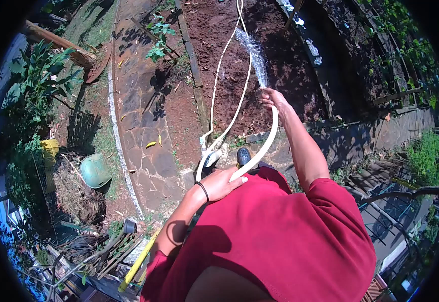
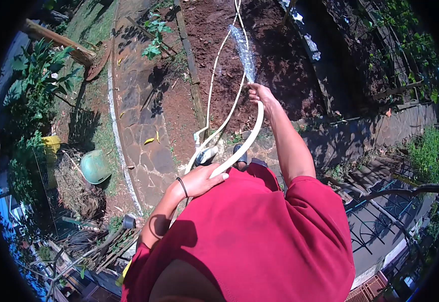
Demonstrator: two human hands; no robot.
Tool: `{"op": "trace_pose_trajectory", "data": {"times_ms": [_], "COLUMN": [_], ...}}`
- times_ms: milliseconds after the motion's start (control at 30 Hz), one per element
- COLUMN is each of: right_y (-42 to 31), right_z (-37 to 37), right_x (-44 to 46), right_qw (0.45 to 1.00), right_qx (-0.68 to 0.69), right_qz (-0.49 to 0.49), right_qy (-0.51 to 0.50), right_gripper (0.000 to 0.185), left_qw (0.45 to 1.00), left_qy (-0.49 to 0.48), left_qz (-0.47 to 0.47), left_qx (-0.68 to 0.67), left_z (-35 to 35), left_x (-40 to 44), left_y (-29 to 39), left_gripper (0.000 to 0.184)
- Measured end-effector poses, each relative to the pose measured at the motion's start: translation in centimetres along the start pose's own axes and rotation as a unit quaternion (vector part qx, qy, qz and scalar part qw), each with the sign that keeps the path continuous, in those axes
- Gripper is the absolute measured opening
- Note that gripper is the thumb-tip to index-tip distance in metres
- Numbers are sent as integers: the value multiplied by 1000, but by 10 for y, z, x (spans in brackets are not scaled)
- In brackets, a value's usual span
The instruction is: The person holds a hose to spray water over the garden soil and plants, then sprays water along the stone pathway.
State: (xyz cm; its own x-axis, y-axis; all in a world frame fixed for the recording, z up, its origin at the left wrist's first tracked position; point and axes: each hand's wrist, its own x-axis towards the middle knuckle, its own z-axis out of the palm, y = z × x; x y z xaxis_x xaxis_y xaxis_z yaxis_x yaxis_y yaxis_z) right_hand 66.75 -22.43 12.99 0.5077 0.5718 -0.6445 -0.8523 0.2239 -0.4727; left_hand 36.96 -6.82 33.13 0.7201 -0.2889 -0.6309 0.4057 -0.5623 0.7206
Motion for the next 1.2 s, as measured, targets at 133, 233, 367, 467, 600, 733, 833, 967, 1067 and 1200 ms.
{"op": "trace_pose_trajectory", "data": {"times_ms": [133,233,367,467,600,733,833,967,1067,1200], "right_y": [5,9,14,10,0,3,2,4,7,6], "right_z": [24,40,45,50,71,71,71,76,71,76], "right_x": [8,15,30,32,15,18,18,18,25,25], "right_qw": [997,996,993,990,993,986,993,989,990,993], "right_qx": [-72,-83,-104,-126,-109,-149,-107,-131,-132,-116], "right_qz": [9,4,17,11,8,14,3,-6,-6,-4], "right_qy": [23,31,61,56,35,72,51,62,41,26], "right_gripper": [15,14,11,10,11,15,17,17,17,14], "left_qw": [1000,999,994,992,991,991,987,989,987,989], "left_qy": [15,33,82,93,106,113,127,116,127,120], "left_qz": [-3,-14,24,33,34,30,53,32,48,47], "left_qx": [-24,-38,-70,-77,-70,-71,-87,-85,-81,-75], "left_z": [9,14,14,14,21,21,22,22,24,23], "left_x": [-4,-9,-16,-17,-15,-17,-18,-18,-19,-22], "left_y": [-20,-31,-29,-28,-38,-39,-39,-43,-46,-44], "left_gripper": [42,41,41,41,43,43,42,42,41,41]}}
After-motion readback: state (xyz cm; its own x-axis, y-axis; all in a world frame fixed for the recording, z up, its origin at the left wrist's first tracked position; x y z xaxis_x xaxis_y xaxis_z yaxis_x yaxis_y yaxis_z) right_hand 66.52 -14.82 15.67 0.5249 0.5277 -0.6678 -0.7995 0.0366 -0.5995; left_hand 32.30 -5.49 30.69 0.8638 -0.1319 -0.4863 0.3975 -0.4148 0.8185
